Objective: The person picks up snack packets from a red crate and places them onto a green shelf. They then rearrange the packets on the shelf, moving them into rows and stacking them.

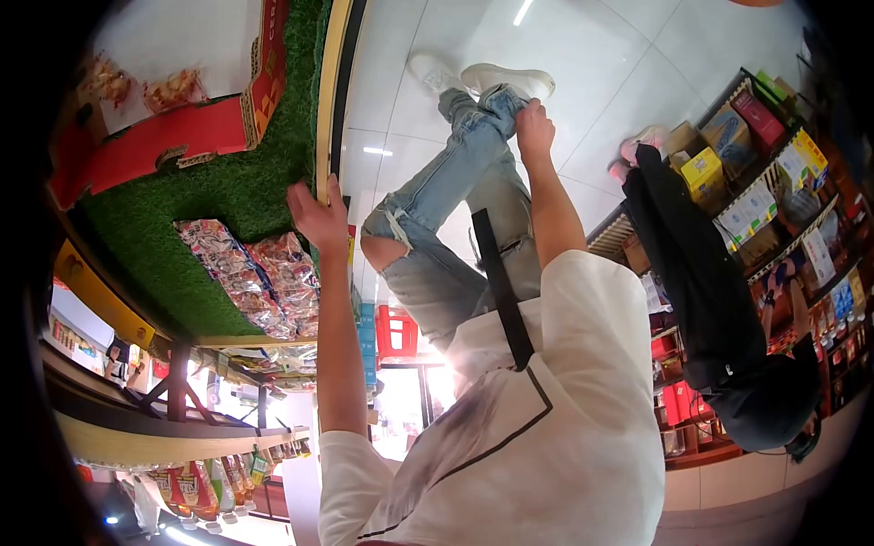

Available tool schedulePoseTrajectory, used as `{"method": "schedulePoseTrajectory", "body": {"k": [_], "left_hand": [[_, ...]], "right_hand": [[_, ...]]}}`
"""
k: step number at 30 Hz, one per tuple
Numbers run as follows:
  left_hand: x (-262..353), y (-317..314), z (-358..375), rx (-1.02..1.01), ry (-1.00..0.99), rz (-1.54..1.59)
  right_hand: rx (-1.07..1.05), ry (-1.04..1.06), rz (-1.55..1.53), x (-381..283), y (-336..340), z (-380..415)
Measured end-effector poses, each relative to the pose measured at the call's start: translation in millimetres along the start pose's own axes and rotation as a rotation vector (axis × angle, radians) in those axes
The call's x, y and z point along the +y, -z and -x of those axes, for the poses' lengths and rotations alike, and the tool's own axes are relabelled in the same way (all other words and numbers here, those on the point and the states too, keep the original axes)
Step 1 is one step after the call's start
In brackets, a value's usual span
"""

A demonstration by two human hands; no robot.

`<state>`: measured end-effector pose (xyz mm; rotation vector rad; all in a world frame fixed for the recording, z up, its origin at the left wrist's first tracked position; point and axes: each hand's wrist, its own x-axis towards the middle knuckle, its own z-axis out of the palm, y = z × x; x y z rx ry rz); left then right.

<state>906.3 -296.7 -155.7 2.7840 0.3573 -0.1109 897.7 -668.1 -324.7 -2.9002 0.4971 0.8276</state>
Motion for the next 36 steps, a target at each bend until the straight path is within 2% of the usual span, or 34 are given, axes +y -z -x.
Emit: {"method": "schedulePoseTrajectory", "body": {"k": [4, 7, 11, 14, 17, 20, 23, 29, 36], "left_hand": [[-0.5, -0.3, 1.7, -0.01, 0.009, -0.012], [-1.2, -0.3, 0.2, 0.004, -0.001, -0.012], [-3.4, -1.7, 1.6, 0.009, -0.006, -0.011], [-1.6, -1.9, 1.2, 0.009, -0.003, -0.012], [-3.1, -1.9, 1.1, -0.002, -0.003, -0.011], [-3.8, -2.3, 2.7, -0.012, 0.002, -0.008], [-3.8, -3.3, 2.3, -0.012, 0.005, -0.008], [-2.9, -3.5, 3.3, -0.029, 0.018, -0.003], [-5.4, -2.9, 3.1, -0.037, 0.0, -0.013]], "right_hand": [[-0.084, 0.134, 0.118, 10.9, -10.2, -7.5], [-0.108, 0.136, 0.083, 8.2, -0.5, -3.5], [0.056, 0.197, -0.201, 13.4, 7.2, -7.4], [-0.009, 0.015, -0.314, 14.9, 1.5, -14.6], [-0.184, -0.066, -0.437, 19.0, -12.5, -26.4], [-0.242, -0.053, -0.157, 13.0, -13.9, -34.6], [-0.326, -0.144, -0.095, 2.9, -0.8, -39.0], [-0.32, -0.235, -0.064, -7.9, 1.6, -36.1], [-0.31, -0.227, -0.234, 1.0, -5.8, -29.2]]}}
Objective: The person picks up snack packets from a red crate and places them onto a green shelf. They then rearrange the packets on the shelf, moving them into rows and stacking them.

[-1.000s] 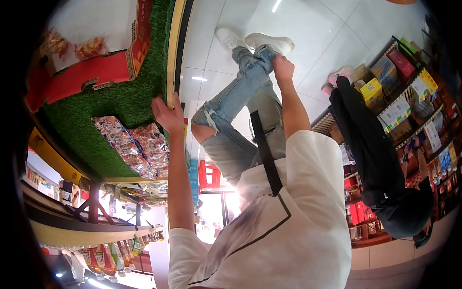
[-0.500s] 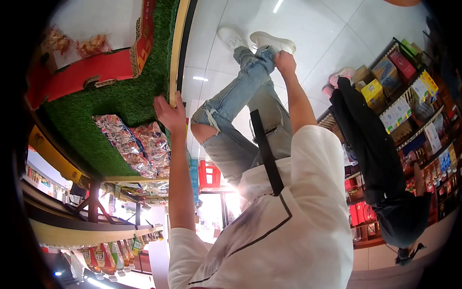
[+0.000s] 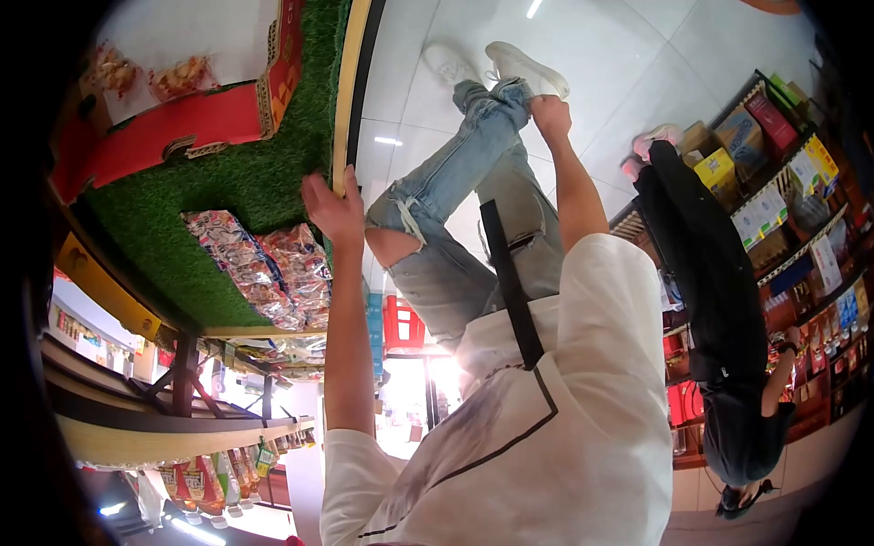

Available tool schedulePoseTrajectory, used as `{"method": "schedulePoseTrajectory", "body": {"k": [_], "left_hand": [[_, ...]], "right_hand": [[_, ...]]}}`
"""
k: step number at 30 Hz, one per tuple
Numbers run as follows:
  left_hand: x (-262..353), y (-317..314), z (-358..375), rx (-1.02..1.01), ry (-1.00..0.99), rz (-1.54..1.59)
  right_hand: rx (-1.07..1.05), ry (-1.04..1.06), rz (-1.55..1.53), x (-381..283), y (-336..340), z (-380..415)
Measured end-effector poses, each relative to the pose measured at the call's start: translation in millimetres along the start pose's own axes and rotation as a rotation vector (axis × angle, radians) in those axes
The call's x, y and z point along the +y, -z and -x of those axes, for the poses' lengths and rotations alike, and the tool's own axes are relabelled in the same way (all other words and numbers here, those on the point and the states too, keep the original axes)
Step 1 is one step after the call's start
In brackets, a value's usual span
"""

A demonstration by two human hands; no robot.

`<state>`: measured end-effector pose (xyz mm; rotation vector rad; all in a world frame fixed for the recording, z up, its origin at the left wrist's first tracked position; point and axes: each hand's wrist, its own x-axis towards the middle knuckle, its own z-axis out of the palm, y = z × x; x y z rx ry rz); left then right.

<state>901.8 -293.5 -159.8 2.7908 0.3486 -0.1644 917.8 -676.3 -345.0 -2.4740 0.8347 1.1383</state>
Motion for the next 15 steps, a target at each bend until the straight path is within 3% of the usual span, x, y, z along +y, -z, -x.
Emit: {"method": "schedulePoseTrajectory", "body": {"k": [8, 15], "left_hand": [[0.8, 1.2, 0.4, -0.013, 0.009, -0.001], [8.5, 4.2, -3.1, -0.024, 0.012, 0.013]], "right_hand": [[0.099, 0.014, -0.096, 5.0, -23.5, -1.4], [0.025, 0.044, -0.061, -19.2, -19.7, -35.7]]}}
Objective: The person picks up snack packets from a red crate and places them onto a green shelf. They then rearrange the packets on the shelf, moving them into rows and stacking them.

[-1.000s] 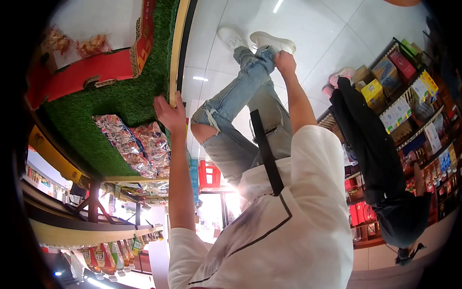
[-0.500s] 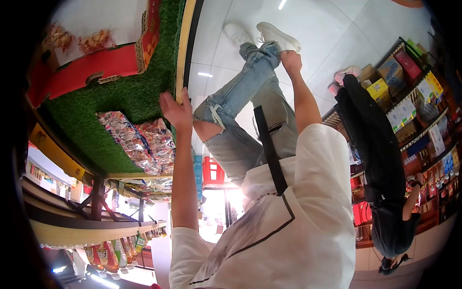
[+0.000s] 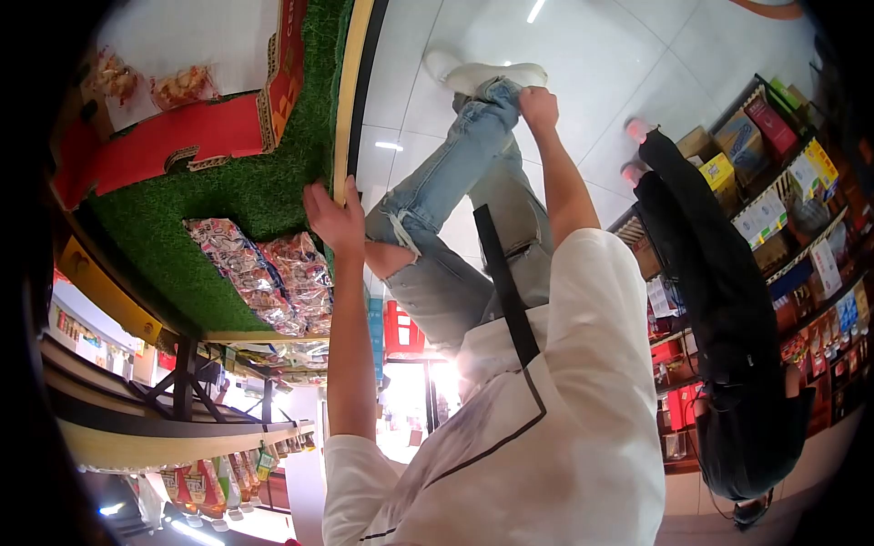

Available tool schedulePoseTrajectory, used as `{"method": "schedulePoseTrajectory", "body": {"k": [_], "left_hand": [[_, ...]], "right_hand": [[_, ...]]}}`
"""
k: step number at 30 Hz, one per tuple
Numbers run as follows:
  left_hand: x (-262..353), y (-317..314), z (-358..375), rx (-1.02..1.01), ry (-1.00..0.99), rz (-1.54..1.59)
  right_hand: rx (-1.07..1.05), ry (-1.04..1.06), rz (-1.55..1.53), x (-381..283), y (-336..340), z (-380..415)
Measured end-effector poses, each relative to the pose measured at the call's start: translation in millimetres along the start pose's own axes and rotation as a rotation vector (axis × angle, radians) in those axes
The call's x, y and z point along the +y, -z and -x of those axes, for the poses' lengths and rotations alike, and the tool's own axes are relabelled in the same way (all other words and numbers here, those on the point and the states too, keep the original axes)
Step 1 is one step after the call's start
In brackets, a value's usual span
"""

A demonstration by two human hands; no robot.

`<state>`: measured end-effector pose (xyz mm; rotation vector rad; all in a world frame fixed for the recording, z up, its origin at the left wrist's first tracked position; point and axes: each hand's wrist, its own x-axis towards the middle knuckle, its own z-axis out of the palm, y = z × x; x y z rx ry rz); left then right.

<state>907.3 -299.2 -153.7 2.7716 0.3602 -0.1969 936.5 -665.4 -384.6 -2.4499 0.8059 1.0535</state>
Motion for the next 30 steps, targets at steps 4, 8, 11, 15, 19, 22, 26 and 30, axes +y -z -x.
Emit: {"method": "schedulePoseTrajectory", "body": {"k": [4, 8, 11, 15, 19, 22, 26, 30], "left_hand": [[0.9, -0.9, -1.3, 0.016, -0.008, -0.016], [-2.4, 0.3, 3.1, 0.003, -0.002, -0.012], [-6.0, -2.5, 2.5, 0.004, 0.014, -0.021], [-5.9, -2.6, 2.5, 0.028, 0.008, -0.006], [-6.5, -3.4, 1.3, 0.033, -0.002, -0.013], [-4.5, -2.7, 1.7, 0.028, -0.002, -0.01], [-3.9, -2.6, 0.9, 0.026, -0.004, -0.012], [-1.7, 0.5, 0.2, -0.002, 0.002, -0.003]], "right_hand": [[0.085, 0.032, -0.079, -22.3, -16.4, 28.4], [0.141, 0.16, -0.115, -14.0, -13.9, 30.4], [0.237, 0.402, -0.053, -3.7, -16.2, 29.5], [0.333, 0.497, -0.226, 0.8, -20.4, 44.0], [0.284, 0.475, -0.133, 2.2, -25.5, 23.1], [0.045, 0.438, -0.012, -9.7, -5.2, 9.1], [0.026, 0.422, -0.05, -16.1, -4.2, 10.0], [0.275, 0.392, -0.237, -15.8, -22.3, 36.6]]}}
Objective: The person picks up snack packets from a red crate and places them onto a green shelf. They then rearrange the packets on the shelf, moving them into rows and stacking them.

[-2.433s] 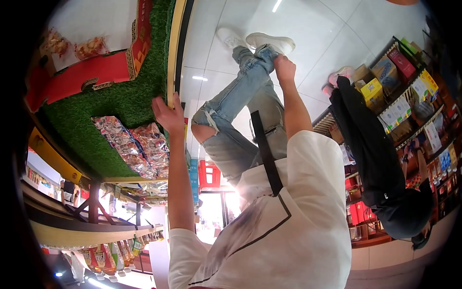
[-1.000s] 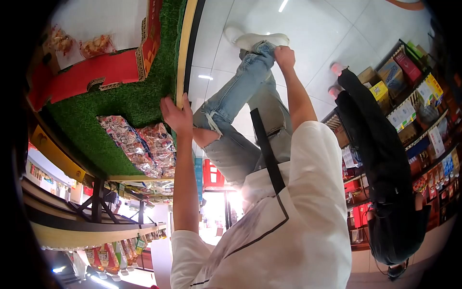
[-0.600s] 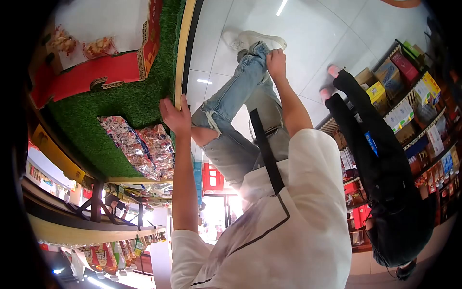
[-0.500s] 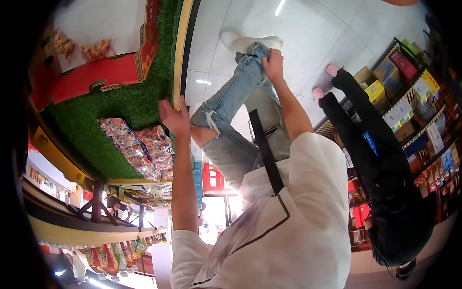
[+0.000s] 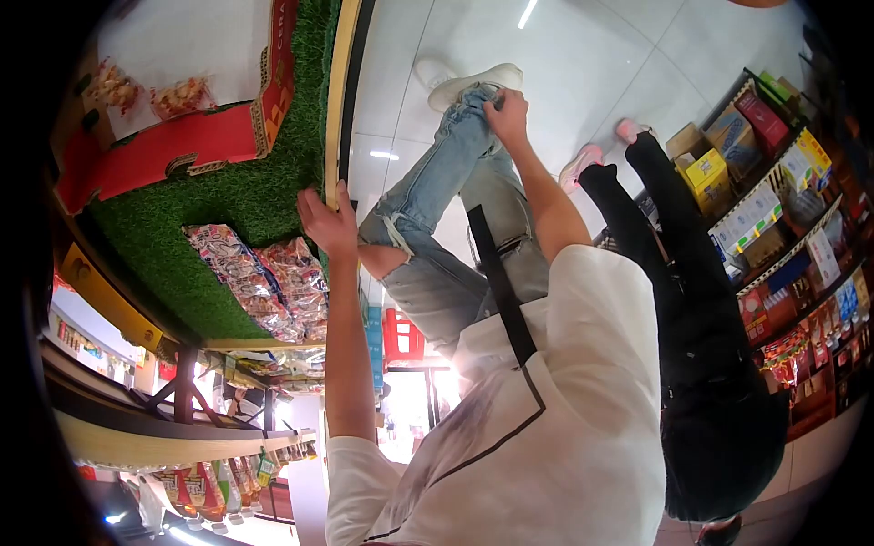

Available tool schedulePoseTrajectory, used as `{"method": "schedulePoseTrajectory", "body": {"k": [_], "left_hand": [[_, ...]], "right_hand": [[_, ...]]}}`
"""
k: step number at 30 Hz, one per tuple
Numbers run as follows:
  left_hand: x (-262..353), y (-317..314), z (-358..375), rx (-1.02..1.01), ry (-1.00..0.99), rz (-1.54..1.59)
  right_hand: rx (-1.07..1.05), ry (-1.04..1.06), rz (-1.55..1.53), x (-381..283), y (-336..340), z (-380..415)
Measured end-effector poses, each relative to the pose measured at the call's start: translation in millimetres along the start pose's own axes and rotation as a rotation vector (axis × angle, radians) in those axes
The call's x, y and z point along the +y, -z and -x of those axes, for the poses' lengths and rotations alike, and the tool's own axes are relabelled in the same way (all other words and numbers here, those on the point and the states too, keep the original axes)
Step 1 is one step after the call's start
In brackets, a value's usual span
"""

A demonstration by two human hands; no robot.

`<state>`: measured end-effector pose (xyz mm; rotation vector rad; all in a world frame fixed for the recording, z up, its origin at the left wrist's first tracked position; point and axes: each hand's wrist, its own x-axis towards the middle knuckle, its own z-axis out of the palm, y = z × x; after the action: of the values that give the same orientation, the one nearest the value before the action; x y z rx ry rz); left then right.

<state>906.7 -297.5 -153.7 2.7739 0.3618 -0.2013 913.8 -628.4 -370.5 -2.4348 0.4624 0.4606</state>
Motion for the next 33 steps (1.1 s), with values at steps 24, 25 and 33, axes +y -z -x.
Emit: {"method": "schedulePoseTrajectory", "body": {"k": [24, 25, 33], "left_hand": [[-3.0, -0.4, 0.8, 0.033, -0.015, -0.019], [-4.2, -1.8, 1.7, 0.04, -0.011, -0.015], [-6.8, -5.1, 3.3, 0.041, 0.006, -0.018]], "right_hand": [[0.012, -0.427, 0.265, -25.2, 12.9, 24.3], [0.01, -0.417, 0.28, -21.8, 9.5, 24.0], [-0.317, -0.194, 0.37, 9.3, 18.6, 16.5]]}}
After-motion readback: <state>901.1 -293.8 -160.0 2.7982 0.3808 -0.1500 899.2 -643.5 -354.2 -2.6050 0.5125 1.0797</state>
